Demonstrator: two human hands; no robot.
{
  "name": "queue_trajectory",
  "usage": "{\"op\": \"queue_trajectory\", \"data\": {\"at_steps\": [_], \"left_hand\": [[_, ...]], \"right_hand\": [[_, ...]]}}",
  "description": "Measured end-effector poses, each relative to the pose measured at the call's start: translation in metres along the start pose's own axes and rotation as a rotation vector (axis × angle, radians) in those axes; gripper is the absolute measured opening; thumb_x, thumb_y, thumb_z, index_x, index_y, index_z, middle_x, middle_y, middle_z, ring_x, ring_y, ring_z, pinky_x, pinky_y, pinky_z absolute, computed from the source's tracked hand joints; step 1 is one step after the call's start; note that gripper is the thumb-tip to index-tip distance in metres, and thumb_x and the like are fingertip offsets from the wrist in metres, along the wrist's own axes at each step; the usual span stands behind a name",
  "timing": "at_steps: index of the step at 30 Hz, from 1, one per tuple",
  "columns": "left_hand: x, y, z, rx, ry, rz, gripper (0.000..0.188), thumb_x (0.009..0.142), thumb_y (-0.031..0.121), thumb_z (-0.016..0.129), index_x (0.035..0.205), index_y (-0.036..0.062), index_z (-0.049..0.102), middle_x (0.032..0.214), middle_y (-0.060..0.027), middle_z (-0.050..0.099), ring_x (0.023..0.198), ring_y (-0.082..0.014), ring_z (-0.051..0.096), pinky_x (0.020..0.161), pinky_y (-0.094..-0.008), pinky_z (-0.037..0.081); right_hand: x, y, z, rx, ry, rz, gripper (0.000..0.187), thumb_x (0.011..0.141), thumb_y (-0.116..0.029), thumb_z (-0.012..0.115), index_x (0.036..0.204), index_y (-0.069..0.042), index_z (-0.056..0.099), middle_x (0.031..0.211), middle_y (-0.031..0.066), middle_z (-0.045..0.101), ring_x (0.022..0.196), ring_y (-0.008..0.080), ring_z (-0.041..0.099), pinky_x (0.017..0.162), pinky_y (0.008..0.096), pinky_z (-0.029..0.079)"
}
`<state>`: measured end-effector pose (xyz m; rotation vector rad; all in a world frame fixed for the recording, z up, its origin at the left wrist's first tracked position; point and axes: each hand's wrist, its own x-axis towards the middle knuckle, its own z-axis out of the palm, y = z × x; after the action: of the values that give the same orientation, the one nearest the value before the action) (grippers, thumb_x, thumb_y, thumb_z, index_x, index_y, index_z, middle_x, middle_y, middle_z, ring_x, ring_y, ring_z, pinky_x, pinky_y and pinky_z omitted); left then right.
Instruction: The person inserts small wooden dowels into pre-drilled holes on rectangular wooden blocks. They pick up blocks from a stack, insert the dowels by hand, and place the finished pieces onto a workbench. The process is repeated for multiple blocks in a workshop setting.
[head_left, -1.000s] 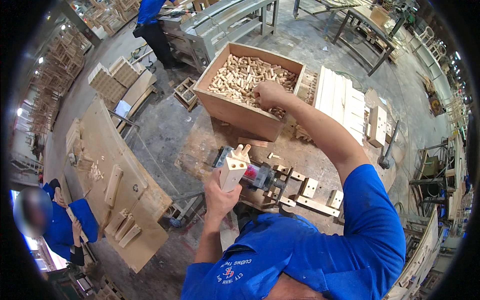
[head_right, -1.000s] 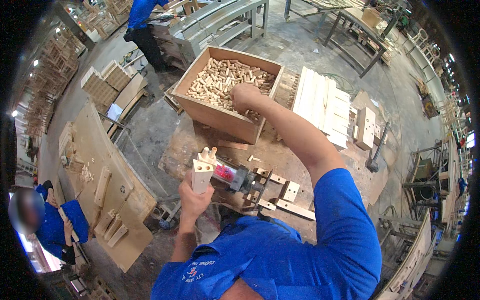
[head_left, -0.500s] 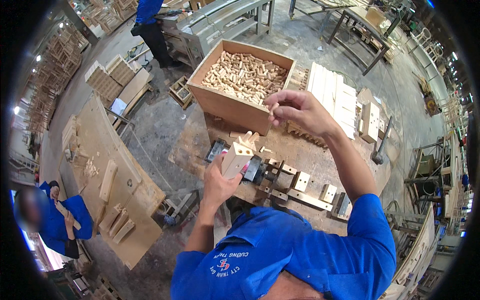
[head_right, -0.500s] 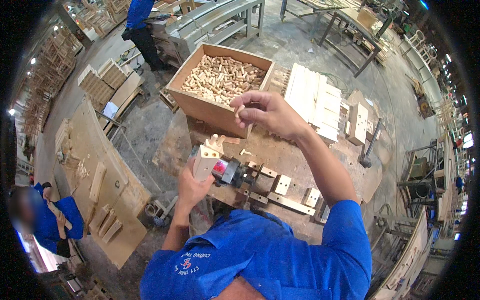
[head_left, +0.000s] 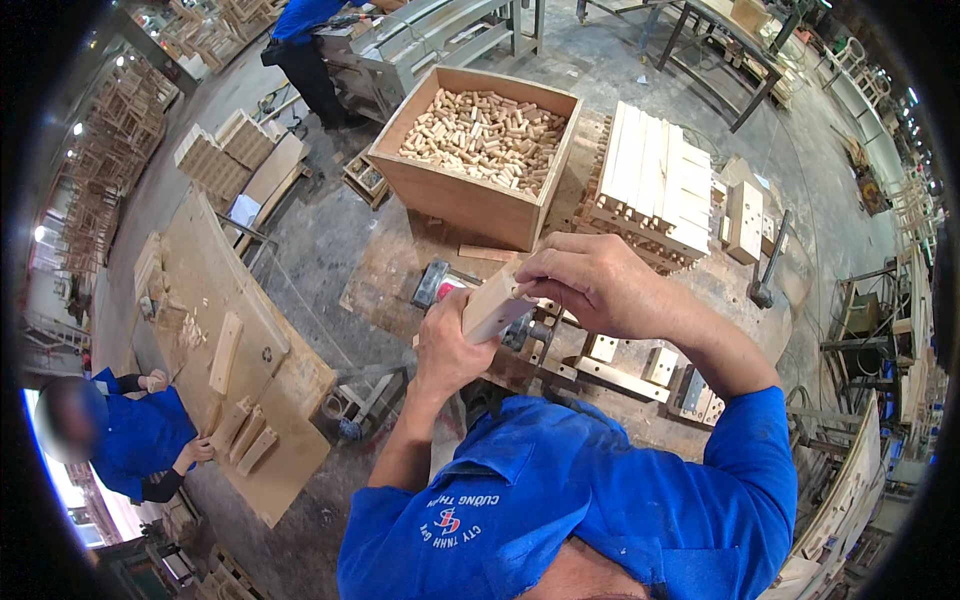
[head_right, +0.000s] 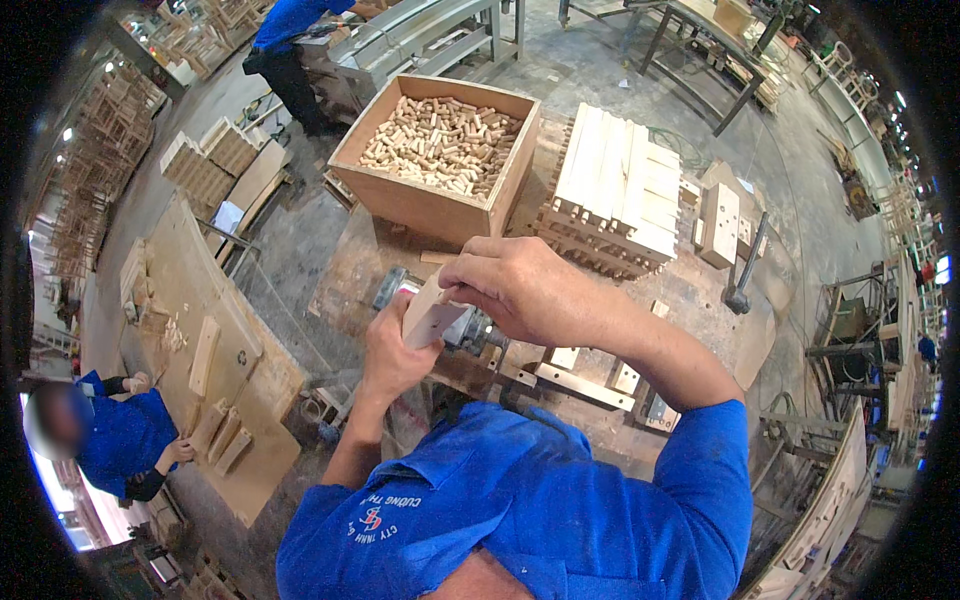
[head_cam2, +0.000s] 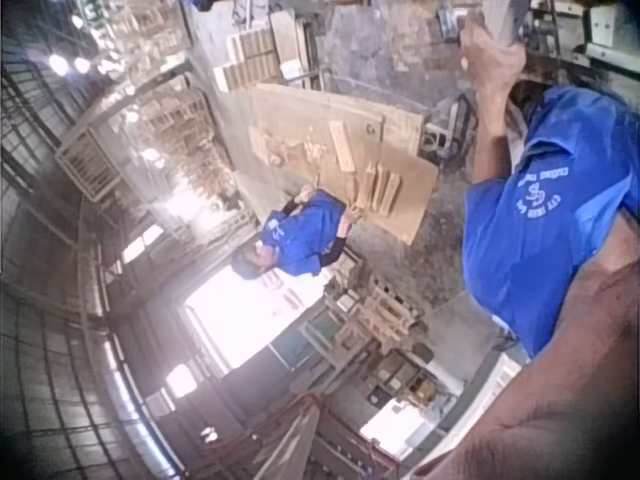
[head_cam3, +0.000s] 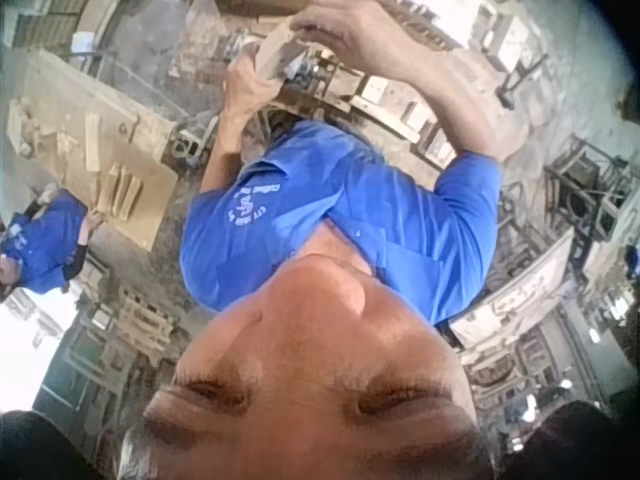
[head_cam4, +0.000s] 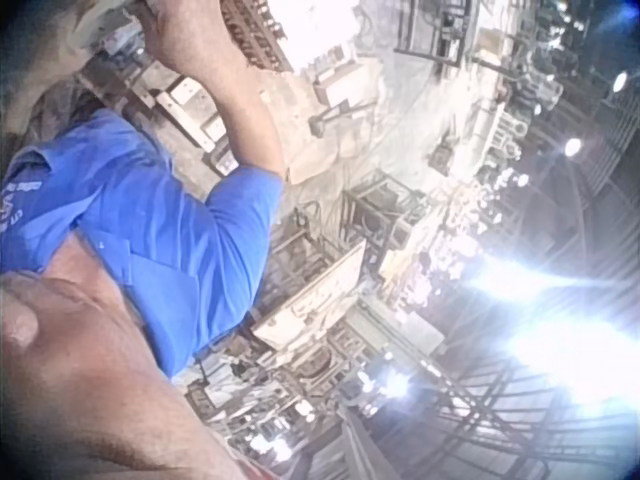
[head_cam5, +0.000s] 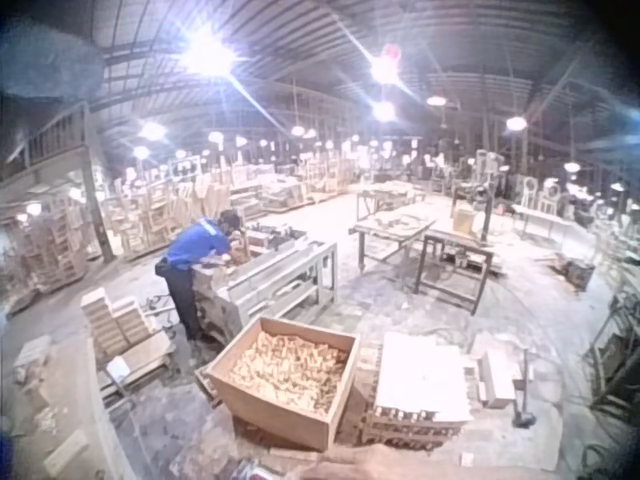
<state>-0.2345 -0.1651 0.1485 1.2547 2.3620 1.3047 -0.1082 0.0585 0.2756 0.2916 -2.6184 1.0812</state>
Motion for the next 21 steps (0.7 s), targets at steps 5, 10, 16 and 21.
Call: {"op": "queue_trajectory", "data": {"at_steps": [5,10,16,21], "left_hand": [[-0.005,-0.001,-0.001,0.023,0.004,0.021,0.042,0.074,0.008,0.081,0.113,0.0045,0.066,0.1,-0.0232,0.074,0.095,-0.0487,0.072,0.084,-0.0532,0.058],[-0.005,-0.002,-0.002,0.073,-0.015,0.015,0.045,0.073,0.008,0.083,0.115,0.0047,0.065,0.1,-0.0229,0.074,0.095,-0.0494,0.071,0.085,-0.0554,0.057],[-0.004,-0.007,-0.003,0.118,-0.008,0.059,0.048,0.073,0.01,0.086,0.116,0.0049,0.065,0.101,-0.0222,0.074,0.097,-0.0493,0.07,0.085,-0.057,0.055],[-0.004,-0.008,0.0,0.105,-0.039,0.001,0.05,0.073,0.014,0.089,0.116,0.0019,0.067,0.105,-0.0204,0.073,0.099,-0.0458,0.071,0.089,-0.0541,0.054]], "right_hand": [[-0.002,-0.003,0.001,-0.066,-0.069,0.017,0.016,0.097,-0.007,0.073,0.112,0.0,0.071,0.094,0.0184,0.067,0.087,0.0422,0.073,0.074,0.0506,0.059],[0.0,-0.004,0.001,-0.113,-0.106,0.001,0.017,0.095,-0.006,0.072,0.11,0.0,0.068,0.097,0.0186,0.067,0.087,0.0425,0.072,0.075,0.0513,0.06],[0.002,-0.002,0.002,-0.098,-0.162,0.076,0.015,0.094,-0.006,0.072,0.107,0.0,0.067,0.097,0.019,0.067,0.087,0.0427,0.073,0.075,0.0517,0.06],[0.0,0.005,0.014,-0.07,-0.117,0.083,0.015,0.094,-0.006,0.073,0.107,-0.002,0.067,0.096,0.0187,0.068,0.087,0.044,0.072,0.075,0.0521,0.06]]}}
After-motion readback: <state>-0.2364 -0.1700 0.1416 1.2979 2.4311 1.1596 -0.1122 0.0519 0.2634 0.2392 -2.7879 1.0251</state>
